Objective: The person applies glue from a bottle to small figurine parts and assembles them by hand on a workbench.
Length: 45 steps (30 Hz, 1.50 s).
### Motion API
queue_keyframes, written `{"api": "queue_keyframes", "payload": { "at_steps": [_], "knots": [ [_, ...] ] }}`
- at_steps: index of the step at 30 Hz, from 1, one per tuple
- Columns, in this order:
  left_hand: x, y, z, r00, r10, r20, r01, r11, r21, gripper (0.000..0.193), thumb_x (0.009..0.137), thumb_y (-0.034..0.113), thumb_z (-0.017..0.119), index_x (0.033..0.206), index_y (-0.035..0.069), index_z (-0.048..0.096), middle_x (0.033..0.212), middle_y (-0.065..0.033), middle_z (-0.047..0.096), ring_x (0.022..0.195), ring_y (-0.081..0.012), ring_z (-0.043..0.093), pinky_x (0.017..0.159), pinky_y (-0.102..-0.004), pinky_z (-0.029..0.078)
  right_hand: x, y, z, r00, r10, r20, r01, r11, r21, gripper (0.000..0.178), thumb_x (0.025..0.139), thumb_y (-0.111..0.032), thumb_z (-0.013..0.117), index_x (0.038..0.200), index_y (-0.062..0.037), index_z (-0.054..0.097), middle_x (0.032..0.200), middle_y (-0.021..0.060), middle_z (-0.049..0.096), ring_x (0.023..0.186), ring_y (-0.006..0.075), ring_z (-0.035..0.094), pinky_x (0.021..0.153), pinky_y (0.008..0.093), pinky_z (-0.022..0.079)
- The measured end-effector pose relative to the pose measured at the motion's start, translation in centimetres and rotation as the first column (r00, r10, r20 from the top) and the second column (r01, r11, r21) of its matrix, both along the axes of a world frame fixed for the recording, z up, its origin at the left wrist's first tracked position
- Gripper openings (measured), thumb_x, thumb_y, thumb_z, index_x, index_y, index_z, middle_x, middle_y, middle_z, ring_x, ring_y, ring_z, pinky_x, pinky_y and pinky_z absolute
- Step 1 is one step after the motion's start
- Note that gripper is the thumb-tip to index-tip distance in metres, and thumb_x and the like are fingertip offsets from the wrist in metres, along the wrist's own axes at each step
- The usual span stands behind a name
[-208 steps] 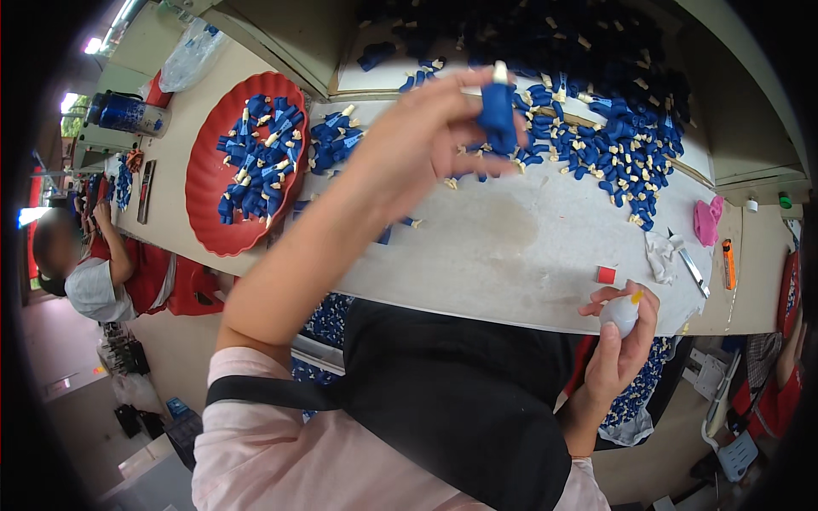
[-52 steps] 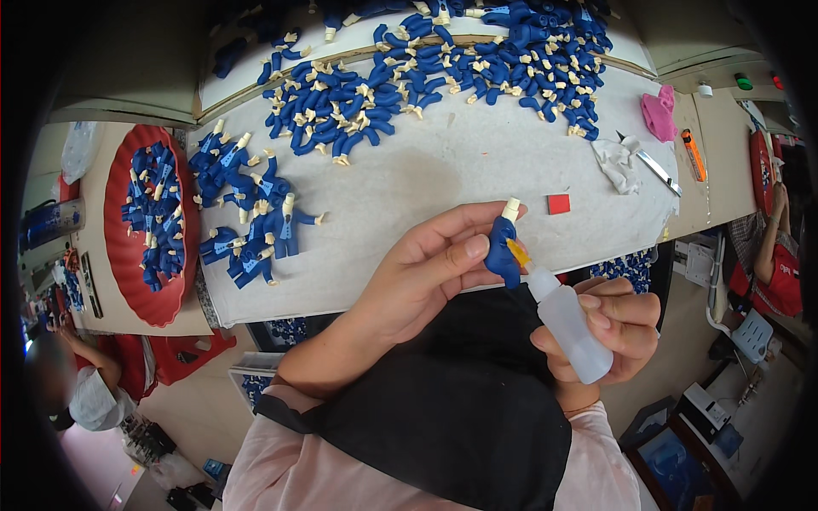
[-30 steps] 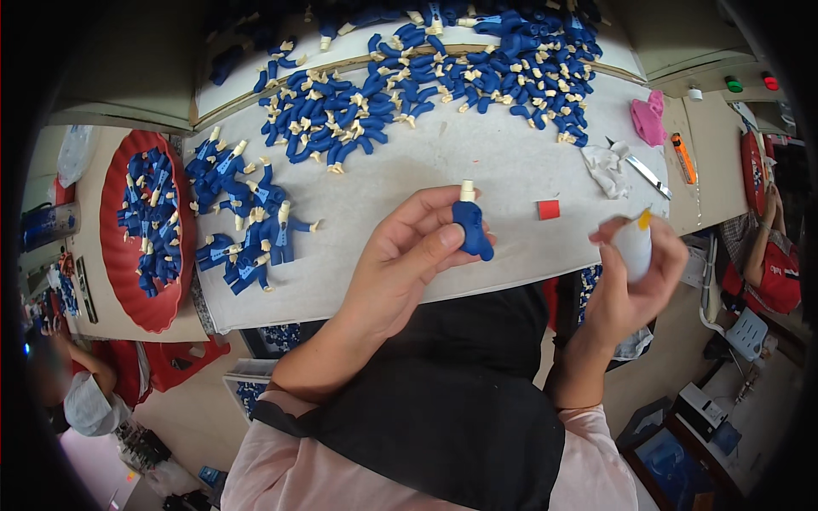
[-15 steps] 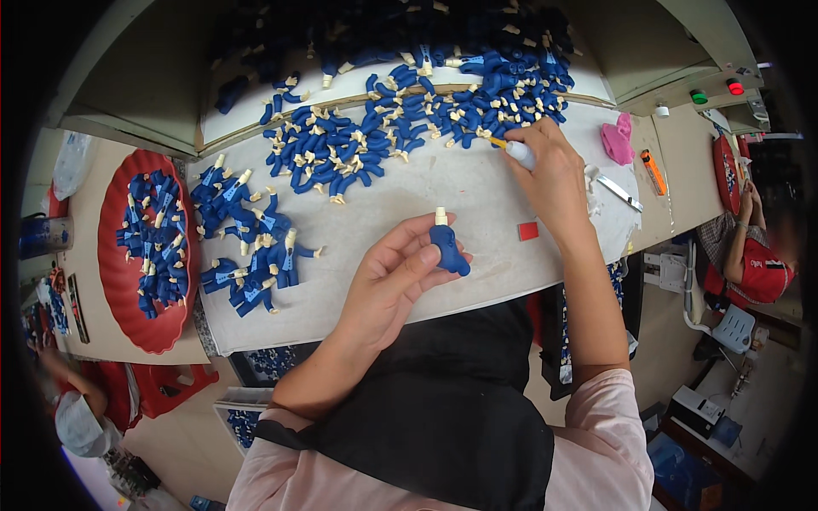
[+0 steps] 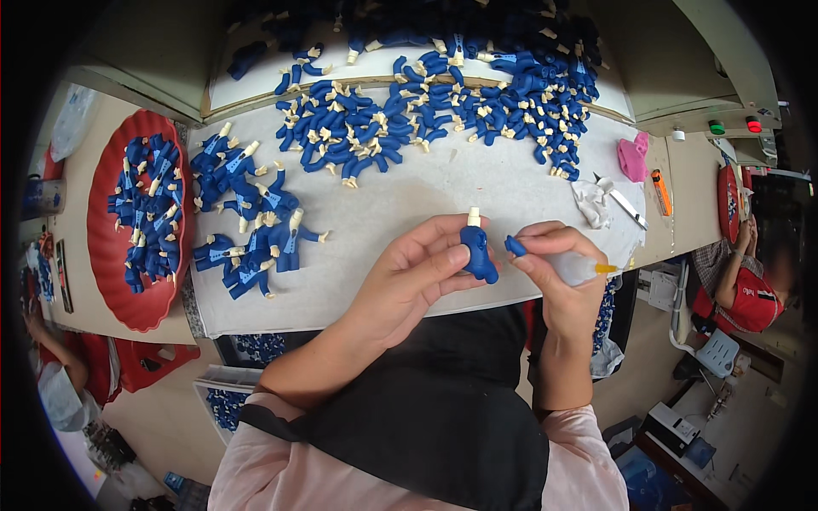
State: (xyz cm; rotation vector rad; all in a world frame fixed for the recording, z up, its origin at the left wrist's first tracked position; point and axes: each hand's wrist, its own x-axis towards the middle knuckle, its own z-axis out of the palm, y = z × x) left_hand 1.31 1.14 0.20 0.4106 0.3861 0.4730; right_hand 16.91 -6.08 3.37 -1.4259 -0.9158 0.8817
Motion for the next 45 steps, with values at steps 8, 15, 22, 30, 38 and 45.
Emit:
{"api": "queue_keyframes", "payload": {
  "at_steps": [8, 15, 22, 30, 38, 45],
  "knots": [
    [0.1, -0.6, 0.4, 0.998, 0.001, -0.066, 0.003, 0.998, 0.064, 0.032, 0.085, 0.012, 0.050, 0.115, 0.004, 0.044, 0.104, -0.0062, 0.054, 0.095, -0.0126, 0.053, 0.081, -0.0268, 0.043, -1.2, -0.8, -0.2, 0.956, -0.049, 0.288, 0.013, 0.992, 0.125, 0.018, 0.064, 0.009, 0.064, 0.079, 0.0004, 0.061, 0.080, 0.0111, 0.059, 0.073, 0.0158, 0.056, 0.064, 0.0229, 0.043],
    [0.1, -0.8, 0.3, 0.998, 0.007, -0.065, 0.000, 0.994, 0.110, 0.032, 0.084, 0.011, 0.051, 0.115, 0.003, 0.045, 0.101, -0.0058, 0.055, 0.092, -0.0113, 0.053, 0.080, -0.0256, 0.042, -1.8, -1.1, -0.2, 0.890, -0.097, 0.446, 0.009, 0.981, 0.196, 0.020, 0.063, 0.008, 0.066, 0.081, -0.0011, 0.063, 0.077, 0.0105, 0.058, 0.066, 0.0159, 0.057, 0.057, 0.0220, 0.044],
    [0.1, -1.0, 0.5, 0.997, 0.031, -0.077, -0.022, 0.994, 0.107, 0.032, 0.083, 0.010, 0.053, 0.113, 0.003, 0.046, 0.099, -0.0056, 0.056, 0.091, -0.0107, 0.053, 0.081, -0.0251, 0.042, -2.2, -1.0, -0.4, 0.862, -0.118, 0.492, 0.002, 0.973, 0.230, 0.022, 0.062, 0.010, 0.067, 0.080, -0.0007, 0.063, 0.076, 0.0109, 0.058, 0.065, 0.0162, 0.058, 0.056, 0.0216, 0.045],
    [0.1, -0.9, 0.3, 0.995, 0.053, -0.084, -0.042, 0.991, 0.128, 0.032, 0.082, 0.008, 0.054, 0.113, 0.002, 0.046, 0.098, -0.0064, 0.056, 0.091, -0.0111, 0.053, 0.081, -0.0252, 0.042, -2.4, -0.7, -0.3, 0.814, -0.138, 0.564, -0.008, 0.969, 0.249, 0.024, 0.060, 0.011, 0.067, 0.080, -0.0008, 0.062, 0.076, 0.0111, 0.058, 0.064, 0.0171, 0.059, 0.054, 0.0224, 0.047],
    [0.1, -1.0, 0.4, 0.993, 0.056, -0.106, -0.036, 0.982, 0.185, 0.031, 0.082, 0.006, 0.053, 0.113, 0.001, 0.046, 0.097, -0.0068, 0.056, 0.090, -0.0116, 0.053, 0.081, -0.0253, 0.042, -2.1, -0.7, -0.3, 0.753, -0.145, 0.642, -0.072, 0.952, 0.299, 0.024, 0.060, 0.011, 0.067, 0.081, -0.0004, 0.062, 0.076, 0.0118, 0.058, 0.063, 0.0181, 0.059, 0.052, 0.0229, 0.047],
    [0.0, -1.5, 0.1, 0.988, 0.148, -0.047, -0.115, 0.899, 0.423, 0.034, 0.082, 0.002, 0.052, 0.116, -0.001, 0.045, 0.097, -0.0079, 0.056, 0.091, -0.0125, 0.054, 0.079, -0.0239, 0.043, -1.8, -0.9, -0.6, 0.724, -0.160, 0.671, -0.164, 0.905, 0.392, 0.026, 0.056, 0.010, 0.065, 0.081, 0.0012, 0.062, 0.074, 0.0118, 0.057, 0.060, 0.0214, 0.057, 0.051, 0.0256, 0.047]
  ]
}}
